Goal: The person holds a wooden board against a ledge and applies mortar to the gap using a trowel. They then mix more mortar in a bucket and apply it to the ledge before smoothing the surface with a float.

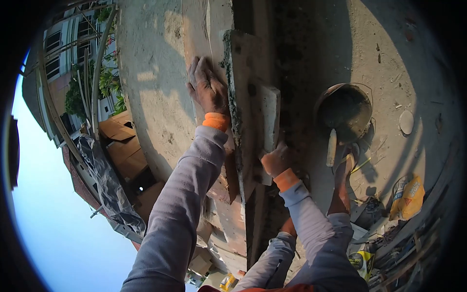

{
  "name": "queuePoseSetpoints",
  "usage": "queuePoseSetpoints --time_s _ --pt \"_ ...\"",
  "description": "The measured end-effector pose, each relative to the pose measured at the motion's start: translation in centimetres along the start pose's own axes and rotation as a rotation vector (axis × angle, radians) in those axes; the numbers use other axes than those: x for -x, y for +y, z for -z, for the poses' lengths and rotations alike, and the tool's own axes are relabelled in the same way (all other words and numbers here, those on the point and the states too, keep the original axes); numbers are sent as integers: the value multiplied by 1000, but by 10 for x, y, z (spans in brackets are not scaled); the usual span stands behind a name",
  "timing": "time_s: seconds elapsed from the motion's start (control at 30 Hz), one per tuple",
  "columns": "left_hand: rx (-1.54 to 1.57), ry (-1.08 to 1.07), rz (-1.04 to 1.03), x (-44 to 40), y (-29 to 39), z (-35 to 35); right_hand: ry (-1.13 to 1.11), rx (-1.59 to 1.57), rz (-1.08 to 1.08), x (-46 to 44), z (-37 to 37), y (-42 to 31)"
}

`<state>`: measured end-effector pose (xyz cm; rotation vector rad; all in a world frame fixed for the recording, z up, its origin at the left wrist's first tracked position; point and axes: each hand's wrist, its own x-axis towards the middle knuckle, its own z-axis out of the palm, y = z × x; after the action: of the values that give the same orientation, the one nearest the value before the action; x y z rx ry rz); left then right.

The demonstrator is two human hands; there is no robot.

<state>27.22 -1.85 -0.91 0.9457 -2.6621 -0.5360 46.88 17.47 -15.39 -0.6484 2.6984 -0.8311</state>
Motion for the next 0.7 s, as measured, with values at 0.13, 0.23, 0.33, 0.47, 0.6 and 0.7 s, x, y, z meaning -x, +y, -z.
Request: queuePoseSetpoints --time_s 0.13,0.23,0.33,0.47,0.6,0.7 --pt "-23 22 -3 1 -1 -3 -221 -946 -838 -3 84 -42" --pt "-41 28 -36 4 -4 -4 -141 -1143 -903 -75 51 -1" --pt "-77 83 -112 5 -10 -7 -140 -1175 -745 -168 76 14" --pt "40 77 -80 -2 -23 -11 -27 -881 -464 -101 90 -24" --pt "33 49 -64 1 -12 -6 -307 -1020 -736 21 97 -47" --pt "-20 44 -60 3 -9 -6 -227 -962 -736 49 53 -38"
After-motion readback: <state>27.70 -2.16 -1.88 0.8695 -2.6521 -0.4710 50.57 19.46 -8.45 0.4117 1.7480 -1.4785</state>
